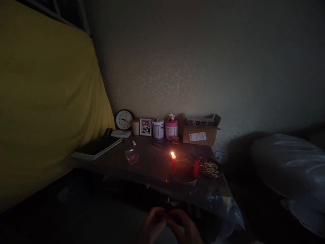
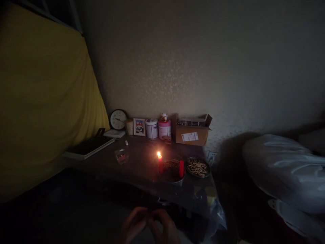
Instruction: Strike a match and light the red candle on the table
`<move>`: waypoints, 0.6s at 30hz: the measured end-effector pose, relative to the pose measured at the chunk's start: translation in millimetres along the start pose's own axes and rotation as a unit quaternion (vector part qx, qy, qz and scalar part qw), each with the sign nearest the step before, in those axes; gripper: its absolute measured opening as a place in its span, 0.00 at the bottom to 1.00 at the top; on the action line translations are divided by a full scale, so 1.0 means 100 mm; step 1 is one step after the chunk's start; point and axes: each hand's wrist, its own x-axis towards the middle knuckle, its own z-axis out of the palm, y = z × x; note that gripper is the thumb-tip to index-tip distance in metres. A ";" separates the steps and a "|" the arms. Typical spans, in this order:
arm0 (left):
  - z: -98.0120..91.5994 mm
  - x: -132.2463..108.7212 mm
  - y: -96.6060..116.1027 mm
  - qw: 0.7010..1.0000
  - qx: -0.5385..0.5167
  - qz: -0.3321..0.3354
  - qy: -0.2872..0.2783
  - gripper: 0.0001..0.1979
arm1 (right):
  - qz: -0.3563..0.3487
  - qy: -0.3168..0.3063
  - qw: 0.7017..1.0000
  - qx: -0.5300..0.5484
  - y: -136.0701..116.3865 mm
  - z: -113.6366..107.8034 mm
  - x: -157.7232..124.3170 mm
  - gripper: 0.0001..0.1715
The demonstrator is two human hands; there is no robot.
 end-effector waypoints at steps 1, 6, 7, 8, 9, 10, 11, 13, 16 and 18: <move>0.01 -0.01 0.00 1.000 -0.001 0.002 0.002 0.19 | 0.003 -0.011 1.000 -0.003 -0.01 -0.01 0.00 0.18; 0.02 -0.05 0.04 1.000 -0.007 0.006 0.000 0.19 | 0.015 -0.004 1.000 -0.004 -0.01 0.00 -0.01 0.20; 0.03 -0.05 0.05 1.000 -0.007 0.003 0.005 0.19 | 0.011 0.006 1.000 -0.003 0.00 0.01 -0.01 0.21; 0.03 -0.06 0.07 1.000 -0.006 0.000 0.011 0.19 | 0.007 0.013 1.000 -0.002 0.02 0.02 -0.01 0.21; 0.04 -0.06 0.08 1.000 -0.004 -0.005 0.016 0.19 | 0.004 0.016 1.000 -0.001 0.03 0.03 -0.01 0.21; 0.05 -0.07 0.09 1.000 -0.003 -0.008 0.018 0.20 | 0.003 0.017 1.000 0.000 0.04 0.04 -0.01 0.21; 0.05 -0.07 0.10 1.000 -0.003 -0.011 0.016 0.20 | 0.002 0.016 1.000 0.001 0.04 0.04 -0.01 0.21; 0.05 -0.06 0.10 1.000 -0.009 -0.011 0.006 0.19 | 0.004 0.012 1.000 0.001 0.04 0.03 -0.01 0.21; 0.02 -0.03 0.04 1.000 -0.011 -0.006 0.006 0.20 | 0.003 0.010 1.000 -0.005 0.01 0.02 -0.01 0.22; 0.00 0.00 -0.04 1.000 -0.007 0.007 0.007 0.20 | 0.002 0.017 1.000 -0.015 -0.02 0.01 -0.01 0.22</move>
